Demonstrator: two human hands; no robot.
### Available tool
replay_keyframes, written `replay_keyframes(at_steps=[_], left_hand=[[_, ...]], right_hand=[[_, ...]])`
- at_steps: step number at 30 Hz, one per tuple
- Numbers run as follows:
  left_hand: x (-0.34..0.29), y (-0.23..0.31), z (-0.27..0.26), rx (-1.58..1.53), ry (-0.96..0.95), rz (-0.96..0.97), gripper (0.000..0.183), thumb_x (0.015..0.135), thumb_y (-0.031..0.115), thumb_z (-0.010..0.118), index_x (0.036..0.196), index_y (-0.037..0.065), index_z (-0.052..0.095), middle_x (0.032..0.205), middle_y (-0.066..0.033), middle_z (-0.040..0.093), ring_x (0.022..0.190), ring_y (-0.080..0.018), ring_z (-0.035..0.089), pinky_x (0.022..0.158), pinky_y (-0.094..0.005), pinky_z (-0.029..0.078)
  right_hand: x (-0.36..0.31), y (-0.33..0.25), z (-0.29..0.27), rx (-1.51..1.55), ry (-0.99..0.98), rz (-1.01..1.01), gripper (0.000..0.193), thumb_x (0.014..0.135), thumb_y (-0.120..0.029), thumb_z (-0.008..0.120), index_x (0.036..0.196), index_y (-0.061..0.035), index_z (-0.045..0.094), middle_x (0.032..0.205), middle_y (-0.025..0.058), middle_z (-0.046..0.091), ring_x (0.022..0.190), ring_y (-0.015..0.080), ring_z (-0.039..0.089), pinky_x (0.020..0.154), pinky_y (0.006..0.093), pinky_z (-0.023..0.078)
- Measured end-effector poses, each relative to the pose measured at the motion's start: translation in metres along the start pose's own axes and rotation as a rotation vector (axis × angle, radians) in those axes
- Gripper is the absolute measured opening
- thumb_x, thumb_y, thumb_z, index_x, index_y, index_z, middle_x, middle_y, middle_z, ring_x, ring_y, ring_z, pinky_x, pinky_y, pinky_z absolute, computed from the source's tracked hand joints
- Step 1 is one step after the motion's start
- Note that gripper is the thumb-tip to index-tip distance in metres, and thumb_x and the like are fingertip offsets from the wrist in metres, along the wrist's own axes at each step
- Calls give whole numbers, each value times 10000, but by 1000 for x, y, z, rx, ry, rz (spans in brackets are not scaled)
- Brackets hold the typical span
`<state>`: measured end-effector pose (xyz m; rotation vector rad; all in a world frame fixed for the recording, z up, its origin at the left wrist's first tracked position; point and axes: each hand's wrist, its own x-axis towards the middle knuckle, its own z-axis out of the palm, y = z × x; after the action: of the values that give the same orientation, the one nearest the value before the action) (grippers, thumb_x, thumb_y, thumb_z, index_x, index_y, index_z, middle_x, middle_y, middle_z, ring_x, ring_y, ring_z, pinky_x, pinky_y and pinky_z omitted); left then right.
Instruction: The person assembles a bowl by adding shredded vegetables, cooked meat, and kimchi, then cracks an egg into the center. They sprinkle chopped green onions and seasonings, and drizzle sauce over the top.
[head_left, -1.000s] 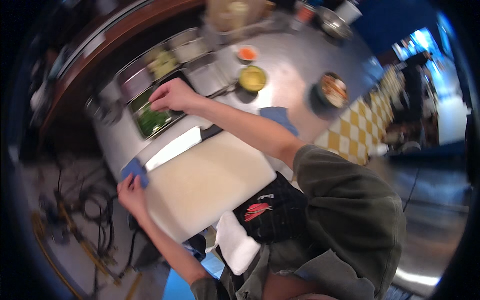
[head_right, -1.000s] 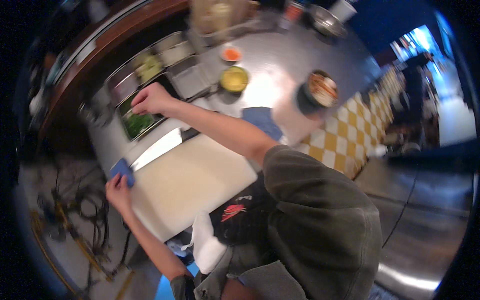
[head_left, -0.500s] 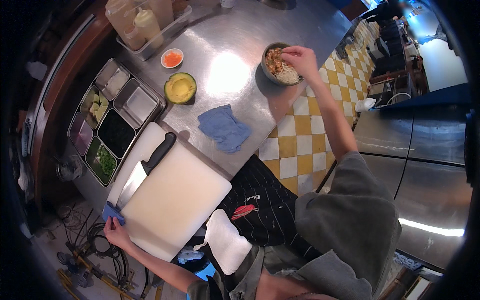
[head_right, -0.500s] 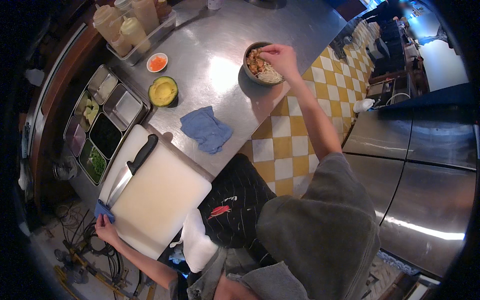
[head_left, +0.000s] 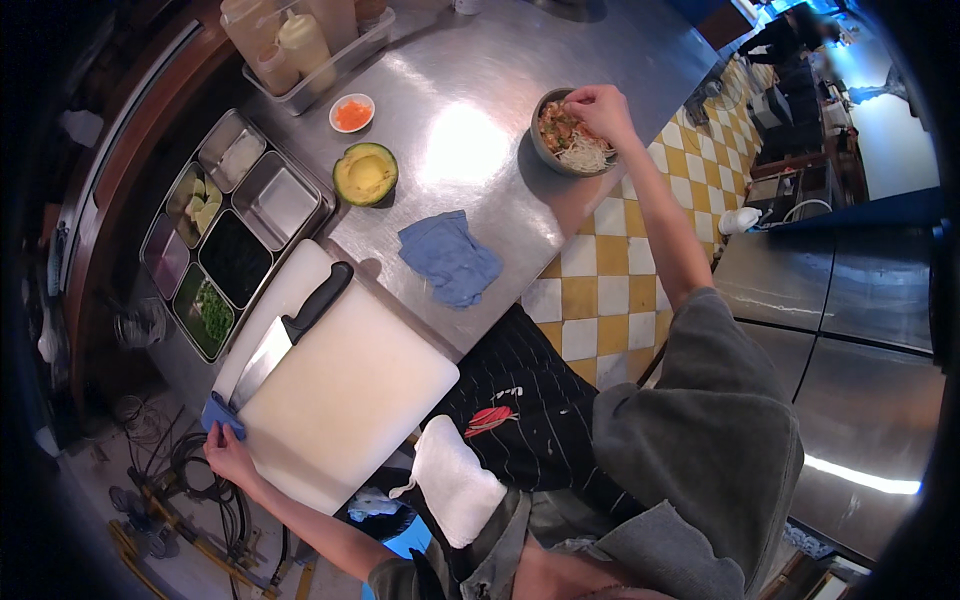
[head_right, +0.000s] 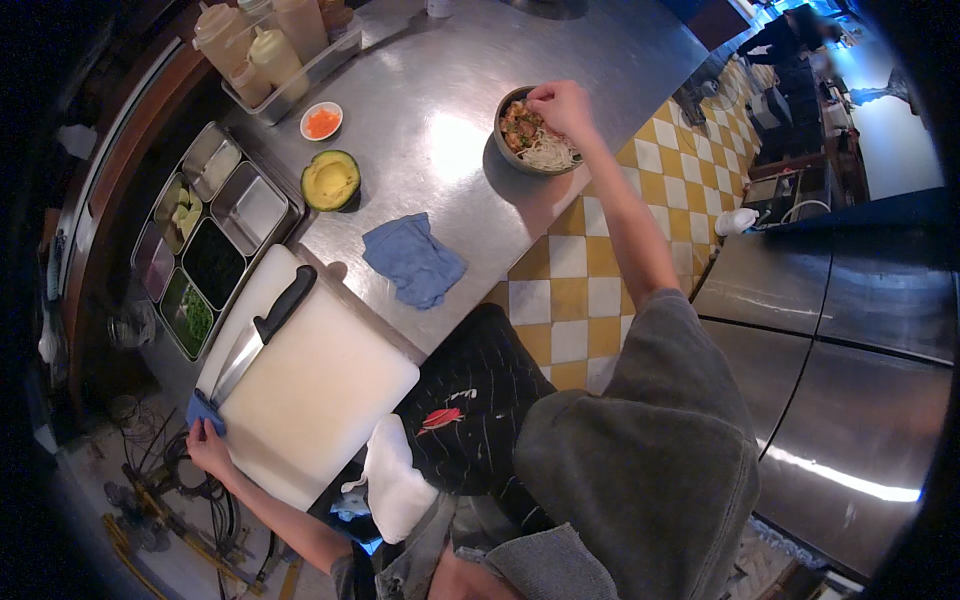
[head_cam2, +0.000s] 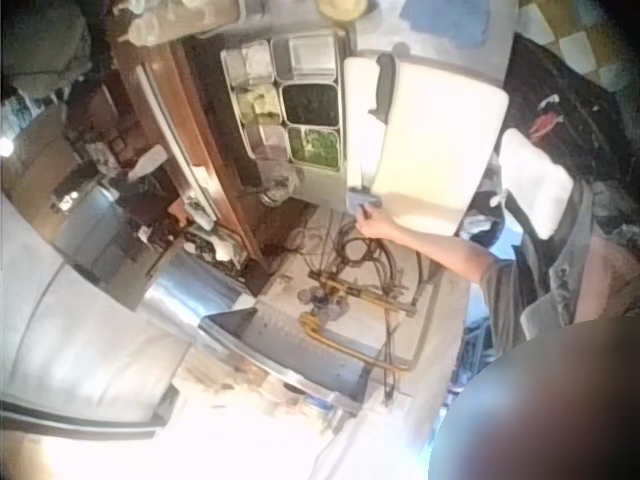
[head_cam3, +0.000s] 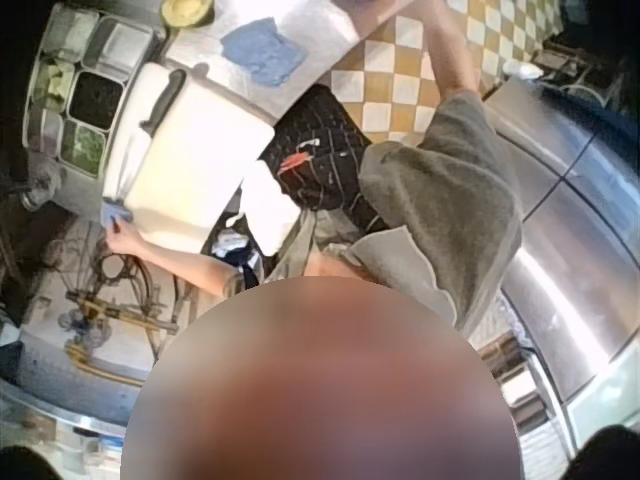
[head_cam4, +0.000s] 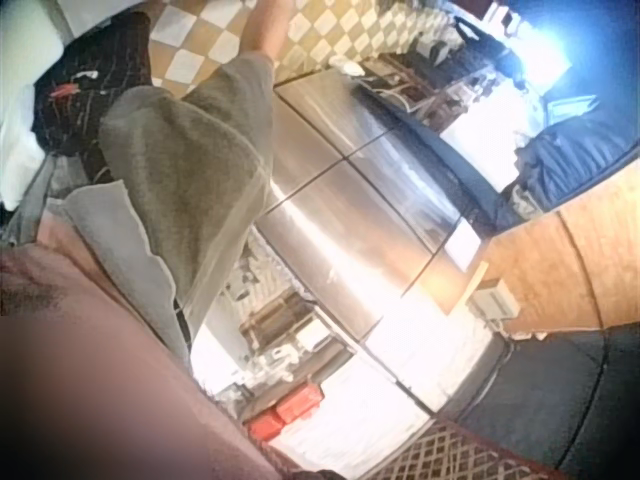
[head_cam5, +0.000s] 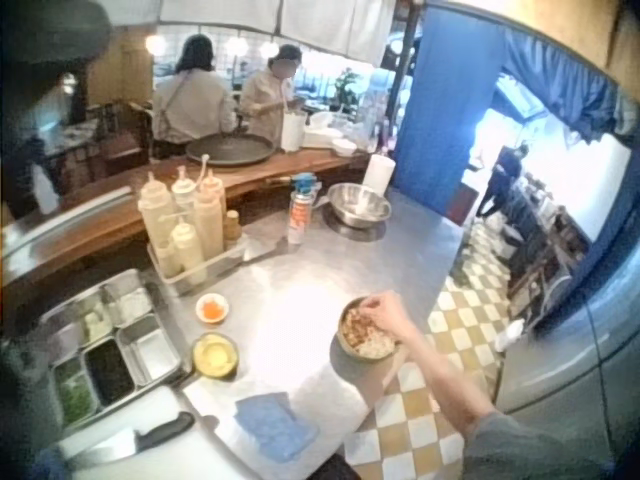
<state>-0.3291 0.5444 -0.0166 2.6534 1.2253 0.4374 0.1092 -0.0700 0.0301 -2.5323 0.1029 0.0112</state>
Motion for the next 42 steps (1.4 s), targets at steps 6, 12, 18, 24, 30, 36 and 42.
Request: replay_keyframes(at_steps=[6, 12, 18, 24, 30, 36, 42], left_hand=[[-4, 3, -5, -12, 6, -57, 286, 795, 126, 689, 1054, 7, 671, 842, -131, 607, 721, -254, 610, 664, -365, 483], [1, 9, -1, -36, -6, -80, 295, 789, 123, 693, 1059, 7, 669, 834, -122, 597, 697, -246, 594, 645, -366, 472], [-1, 4, -2, -45, 6, -73, 296, 785, 111, 694, 1061, 7, 669, 839, -120, 598, 694, -237, 596, 647, -361, 475], [-2, -6, 0, -41, 35, -29, 300, 778, 122, 701, 1053, 6, 672, 826, -118, 599, 693, -232, 596, 652, -350, 475], [-2, 7, 0, -54, 32, -40, 294, 773, 117, 702, 1042, 0, 675, 833, -131, 610, 696, -231, 604, 659, -339, 484], [-2, 1, 5, -38, 43, -17, 284, 780, 112, 684, 1040, -3, 668, 889, -159, 632, 755, -262, 646, 696, -345, 510], [-12, 0, -4, -77, 18, -63, 340, 765, 139, 706, 1072, 1, 658, 927, -159, 643, 825, -262, 648, 756, -340, 506]], right_hand=[[8, -9, 11, -108, -41, -141, 185, 715, -139, 727, 887, -70, 730, 821, 111, 702, 750, 210, 672, 711, 322, 515], [24, 7, -7, -175, 6, -94, 187, 687, -130, 730, 870, -94, 736, 825, 112, 700, 770, 244, 675, 730, 343, 523], [31, 7, -4, -200, 48, -92, 202, 682, -67, 683, 876, -93, 734, 807, 105, 700, 765, 239, 678, 734, 342, 526], [5, -6, 3, -123, 22, -203, 224, 694, -48, 660, 906, -85, 724, 836, 109, 698, 778, 234, 680, 734, 325, 529], [-22, -17, 9, -20, -6, -263, 218, 713, -53, 648, 924, -69, 700, 854, 113, 694, 786, 230, 681, 728, 319, 528], [-30, -12, 12, -150, -5, -348, 231, 720, -67, 654, 949, -77, 686, 861, 132, 684, 809, 246, 673, 742, 342, 519], [-28, -8, 1, -19, -76, -378, 252, 706, -42, 667, 958, -39, 678, 846, 136, 688, 792, 219, 681, 727, 311, 525]])
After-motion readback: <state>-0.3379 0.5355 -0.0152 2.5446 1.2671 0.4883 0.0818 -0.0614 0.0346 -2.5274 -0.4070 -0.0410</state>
